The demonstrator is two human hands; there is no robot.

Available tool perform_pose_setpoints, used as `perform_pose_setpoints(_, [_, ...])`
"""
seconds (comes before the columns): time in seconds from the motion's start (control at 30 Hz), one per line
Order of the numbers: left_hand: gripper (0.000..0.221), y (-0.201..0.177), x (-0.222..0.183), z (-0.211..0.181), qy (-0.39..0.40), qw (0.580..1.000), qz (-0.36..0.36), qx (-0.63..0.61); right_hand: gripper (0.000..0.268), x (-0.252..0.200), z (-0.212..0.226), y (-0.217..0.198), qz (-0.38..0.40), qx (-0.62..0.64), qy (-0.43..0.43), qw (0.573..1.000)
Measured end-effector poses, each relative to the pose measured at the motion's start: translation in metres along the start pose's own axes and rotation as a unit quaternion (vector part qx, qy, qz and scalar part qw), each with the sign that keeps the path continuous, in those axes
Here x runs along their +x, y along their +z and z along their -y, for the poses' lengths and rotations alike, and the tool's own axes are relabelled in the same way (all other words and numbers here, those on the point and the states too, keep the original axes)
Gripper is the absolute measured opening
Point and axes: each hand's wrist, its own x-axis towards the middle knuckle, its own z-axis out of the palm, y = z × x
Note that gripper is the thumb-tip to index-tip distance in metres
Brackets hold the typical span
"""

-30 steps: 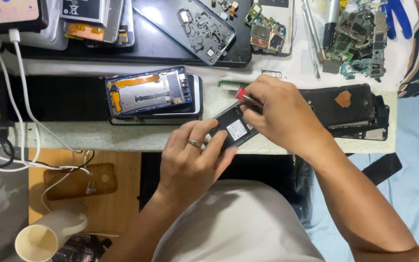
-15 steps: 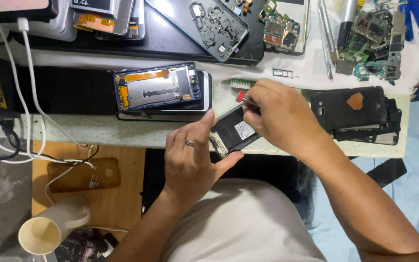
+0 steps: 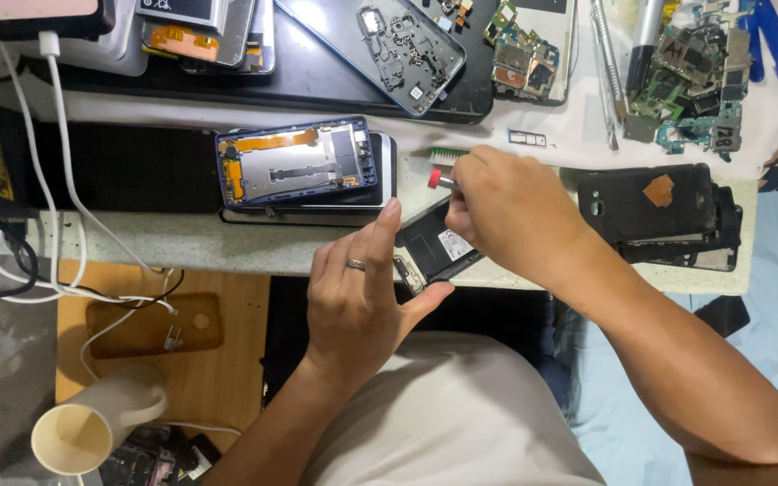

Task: The person disassembles a smartphone, removes the back cover and battery, and uses a screwdriver to remove screws from the internal frame. The person handles a circuit board and a magnifying glass while working at a cluttered repair bench.

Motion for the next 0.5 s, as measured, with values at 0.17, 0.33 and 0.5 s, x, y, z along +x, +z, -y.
perform_pose_setpoints(0.17, [0.119, 0.0, 0.0, 0.0, -0.005, 1.0, 0.009, -0.011, 0.015, -0.002, -0.003, -0.007, -0.013, 0.044, -0.015, 0.999])
perform_pose_setpoints(0.33, [0.117, 0.0, 0.001, -0.001, -0.005, 1.0, 0.01, -0.017, 0.012, 0.008, -0.003, -0.024, -0.083, 0.092, 0.001, 0.992])
perform_pose_setpoints(0.5, [0.111, 0.0, 0.0, -0.005, 0.002, 1.0, 0.007, -0.022, 0.01, 0.056, -0.015, -0.022, -0.224, 0.089, -0.065, 0.968])
